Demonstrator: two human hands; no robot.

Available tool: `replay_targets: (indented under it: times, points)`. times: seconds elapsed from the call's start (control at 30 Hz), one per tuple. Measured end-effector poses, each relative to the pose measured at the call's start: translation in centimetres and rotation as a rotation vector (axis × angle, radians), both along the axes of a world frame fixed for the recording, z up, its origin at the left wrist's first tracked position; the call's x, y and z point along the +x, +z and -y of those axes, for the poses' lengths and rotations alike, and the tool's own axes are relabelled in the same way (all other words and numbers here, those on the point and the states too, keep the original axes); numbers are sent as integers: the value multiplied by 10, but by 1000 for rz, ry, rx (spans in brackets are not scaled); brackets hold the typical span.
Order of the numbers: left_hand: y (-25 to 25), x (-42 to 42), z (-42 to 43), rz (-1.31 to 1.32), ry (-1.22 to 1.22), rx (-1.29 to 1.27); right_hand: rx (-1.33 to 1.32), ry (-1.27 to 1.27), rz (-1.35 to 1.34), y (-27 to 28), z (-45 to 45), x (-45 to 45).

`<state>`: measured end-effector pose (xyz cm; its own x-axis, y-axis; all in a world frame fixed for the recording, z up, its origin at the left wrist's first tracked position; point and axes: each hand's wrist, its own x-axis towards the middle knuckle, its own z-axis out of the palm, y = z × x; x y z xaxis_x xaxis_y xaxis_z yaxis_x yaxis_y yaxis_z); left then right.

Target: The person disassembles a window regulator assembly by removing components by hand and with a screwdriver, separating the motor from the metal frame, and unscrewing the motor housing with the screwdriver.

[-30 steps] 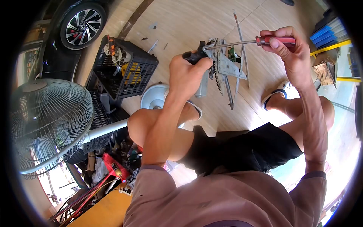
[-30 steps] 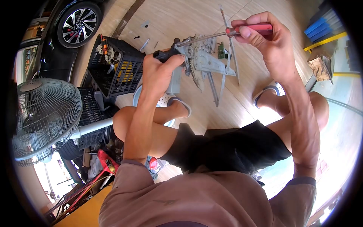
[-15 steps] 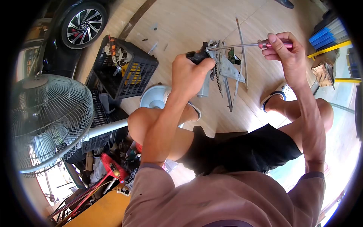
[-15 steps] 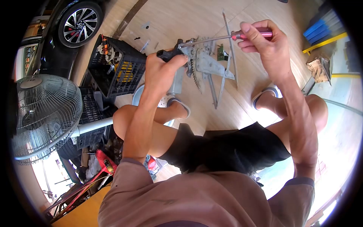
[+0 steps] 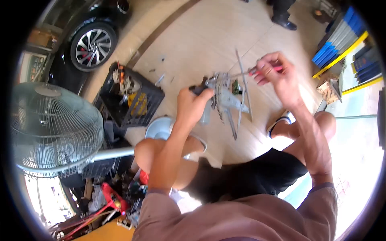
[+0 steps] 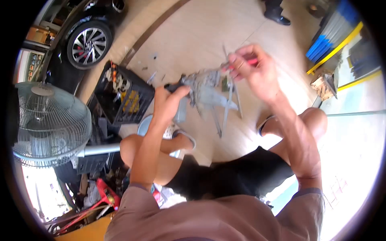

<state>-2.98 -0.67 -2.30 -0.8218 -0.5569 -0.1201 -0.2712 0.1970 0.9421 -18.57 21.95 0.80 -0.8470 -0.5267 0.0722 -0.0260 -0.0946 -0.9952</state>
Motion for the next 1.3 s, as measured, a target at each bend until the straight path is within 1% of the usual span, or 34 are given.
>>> replay_targets:
  times: [0.07, 0.1, 0.13, 0.17, 0.23, 0.3, 0.37, 0.4, 0.47, 0.5, 0.63, 0.7, 0.73, 0.77, 0.8, 0.83, 0.9, 0.97, 1.03, 1.1, 1.13, 1.23, 1.3]
  points:
    - [-3, 3, 0, -65, 14, 18, 11, 18, 5, -3, 1, 3]
    - [-5, 3, 2, -57, 7, 30, 45, 14, -18, -9, 0, 2]
    - [-9, 4, 5, -46, 2, 41, 40, 33, 13, -11, 0, 2]
    - [-14, 3, 6, -99, -17, 71, -19, 36, 60, -3, 1, 7]
    - [-14, 0, 2, -160, 0, 137, -5, 45, 70, -1, 1, 6]
    - [-8, -1, -8, -178, 69, 216, 22, 43, 41, -6, 0, 7]
    - [-10, -5, -4, -123, 29, 245, 17, 49, -19, -4, 0, -3]
    - [-12, -2, -3, -82, 17, 269, 22, 23, -37, -2, -1, -1]
    - [-11, -2, -7, -107, 38, 296, 25, -28, -76, 5, -5, -5]
    - [-15, -2, -5, -108, 42, 303, -7, -87, -53, 12, -7, -5]
    - [-32, -1, 2, -131, 25, 268, -110, -286, -165, 32, -28, -13]
    - [-38, 1, 4, -141, 21, 208, -82, -261, -152, 32, -39, -18]
    - [-36, 2, 4, -135, 40, 256, -64, -248, -141, 31, -44, -19]
    - [-35, 5, 3, -125, 59, 306, 8, -196, -79, 27, -46, -18]
    - [-31, 8, 0, -109, 78, 357, 134, -102, -333, 10, -44, -22]
    - [-26, 10, -2, -83, 89, 354, 264, -5, -580, -6, -42, -23]
    - [-23, 12, -4, -61, 107, 378, 285, 82, -832, -19, -21, 4]
    - [-20, 17, -8, -26, 123, 384, 366, 336, -895, -24, -1, 37]
    - [-14, 20, -10, 15, 136, 367, 637, 376, -1000, -23, 12, 71]
    - [-31, 17, -7, -12, 123, 428, 671, 515, -930, -44, 32, 81]
    - [-33, 19, -6, -23, 117, 458, 685, 585, -892, -46, 40, 86]
    - [-21, 24, -14, 14, 152, 460, 788, 539, -900, -37, 49, 101]
    - [-26, 27, -14, -14, 158, 471, 727, 436, -1042, -49, 53, 106]
